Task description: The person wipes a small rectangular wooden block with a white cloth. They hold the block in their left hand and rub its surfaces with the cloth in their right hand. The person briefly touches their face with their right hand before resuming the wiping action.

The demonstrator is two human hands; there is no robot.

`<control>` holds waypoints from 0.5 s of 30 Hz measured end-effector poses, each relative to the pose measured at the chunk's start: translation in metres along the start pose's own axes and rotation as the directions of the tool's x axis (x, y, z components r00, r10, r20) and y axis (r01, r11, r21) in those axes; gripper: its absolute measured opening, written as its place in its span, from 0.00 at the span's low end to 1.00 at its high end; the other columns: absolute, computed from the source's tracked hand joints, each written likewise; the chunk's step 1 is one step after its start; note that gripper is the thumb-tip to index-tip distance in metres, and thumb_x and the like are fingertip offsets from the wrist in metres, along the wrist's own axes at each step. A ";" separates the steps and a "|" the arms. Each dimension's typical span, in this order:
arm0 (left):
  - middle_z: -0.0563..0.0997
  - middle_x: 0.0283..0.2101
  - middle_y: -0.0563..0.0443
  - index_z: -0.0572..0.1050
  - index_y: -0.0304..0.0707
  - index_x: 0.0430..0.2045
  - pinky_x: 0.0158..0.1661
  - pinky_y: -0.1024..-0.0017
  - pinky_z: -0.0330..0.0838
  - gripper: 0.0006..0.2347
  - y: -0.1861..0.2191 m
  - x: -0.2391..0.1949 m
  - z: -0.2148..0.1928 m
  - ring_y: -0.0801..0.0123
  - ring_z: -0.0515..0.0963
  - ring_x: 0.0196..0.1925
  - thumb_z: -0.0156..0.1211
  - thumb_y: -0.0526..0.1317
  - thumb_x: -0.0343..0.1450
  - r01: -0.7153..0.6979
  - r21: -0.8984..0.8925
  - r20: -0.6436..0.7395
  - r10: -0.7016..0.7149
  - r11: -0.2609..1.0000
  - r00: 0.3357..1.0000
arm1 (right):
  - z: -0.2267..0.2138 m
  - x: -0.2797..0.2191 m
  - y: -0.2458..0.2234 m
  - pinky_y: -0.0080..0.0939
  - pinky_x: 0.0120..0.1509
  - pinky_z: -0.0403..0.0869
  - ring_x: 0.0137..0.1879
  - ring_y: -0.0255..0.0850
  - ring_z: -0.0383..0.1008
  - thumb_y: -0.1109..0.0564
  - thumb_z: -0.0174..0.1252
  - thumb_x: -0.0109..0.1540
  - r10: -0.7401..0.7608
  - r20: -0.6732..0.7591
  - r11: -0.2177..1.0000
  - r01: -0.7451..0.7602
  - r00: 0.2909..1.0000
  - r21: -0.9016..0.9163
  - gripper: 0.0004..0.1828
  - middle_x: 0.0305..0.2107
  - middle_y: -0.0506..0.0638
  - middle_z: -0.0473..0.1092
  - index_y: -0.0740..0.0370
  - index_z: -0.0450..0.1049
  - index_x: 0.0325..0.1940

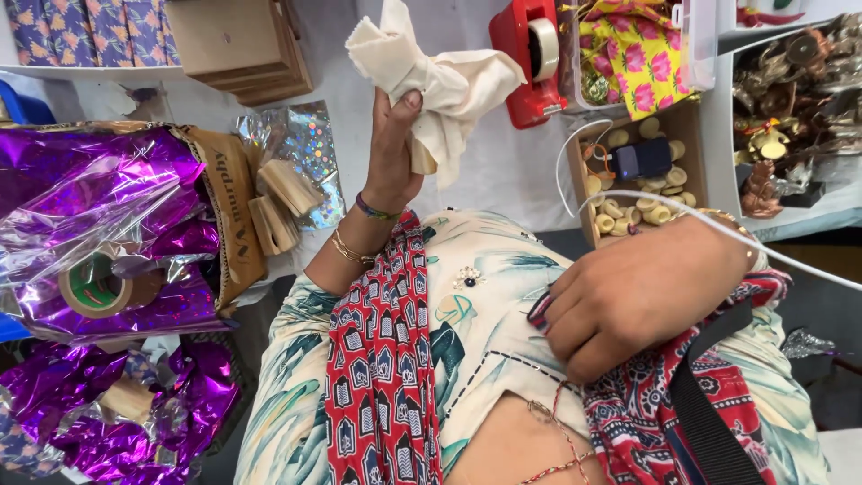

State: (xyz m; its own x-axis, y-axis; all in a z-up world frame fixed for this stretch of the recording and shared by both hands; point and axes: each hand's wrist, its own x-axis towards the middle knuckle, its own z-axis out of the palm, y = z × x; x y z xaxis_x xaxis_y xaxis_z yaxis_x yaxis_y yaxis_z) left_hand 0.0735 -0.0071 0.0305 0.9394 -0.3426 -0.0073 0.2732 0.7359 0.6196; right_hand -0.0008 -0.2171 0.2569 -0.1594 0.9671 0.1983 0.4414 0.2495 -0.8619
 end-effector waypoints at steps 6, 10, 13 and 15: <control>0.69 0.62 0.44 0.54 0.36 0.69 0.63 0.61 0.72 0.30 0.007 0.004 0.006 0.61 0.72 0.64 0.60 0.46 0.74 0.002 0.018 -0.018 -0.001 1.000 1.000 | -0.002 0.017 0.005 0.54 0.43 0.69 0.40 0.55 0.73 0.60 0.53 0.67 0.102 0.199 0.952 -0.153 0.975 0.264 0.23 0.31 0.56 0.69 0.67 0.72 0.67; 0.68 0.61 0.44 0.53 0.36 0.69 0.64 0.62 0.72 0.31 0.003 0.003 0.008 0.61 0.72 0.64 0.60 0.46 0.74 -0.033 0.014 0.001 0.033 0.999 0.999 | 0.006 0.008 0.013 0.51 0.46 0.70 0.44 0.53 0.74 0.59 0.54 0.69 -0.013 0.196 0.958 -0.043 0.981 0.282 0.22 0.35 0.55 0.70 0.63 0.74 0.68; 0.68 0.60 0.44 0.53 0.35 0.70 0.62 0.63 0.72 0.31 0.000 0.006 0.005 0.62 0.72 0.63 0.60 0.46 0.74 -0.055 0.018 -0.008 0.055 0.998 0.998 | 0.009 0.010 0.013 0.46 0.49 0.72 0.47 0.48 0.75 0.56 0.55 0.72 -0.075 0.095 0.976 0.054 0.993 0.209 0.12 0.40 0.53 0.72 0.62 0.75 0.59; 0.69 0.58 0.45 0.53 0.36 0.69 0.59 0.63 0.74 0.31 -0.002 0.006 0.005 0.62 0.73 0.61 0.60 0.46 0.73 -0.017 0.006 -0.026 0.017 1.000 1.000 | 0.016 0.014 0.014 0.49 0.50 0.70 0.48 0.49 0.74 0.56 0.54 0.73 -0.154 0.052 0.982 0.146 0.987 0.122 0.13 0.46 0.53 0.75 0.64 0.76 0.59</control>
State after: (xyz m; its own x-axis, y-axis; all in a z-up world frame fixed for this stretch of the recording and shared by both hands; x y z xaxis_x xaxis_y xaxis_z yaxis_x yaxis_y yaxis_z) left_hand 0.0776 -0.0138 0.0328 0.9489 -0.3151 -0.0169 0.2562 0.7383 0.6239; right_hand -0.0108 -0.2005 0.2406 -0.2706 0.9134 0.3040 0.3023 0.3804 -0.8740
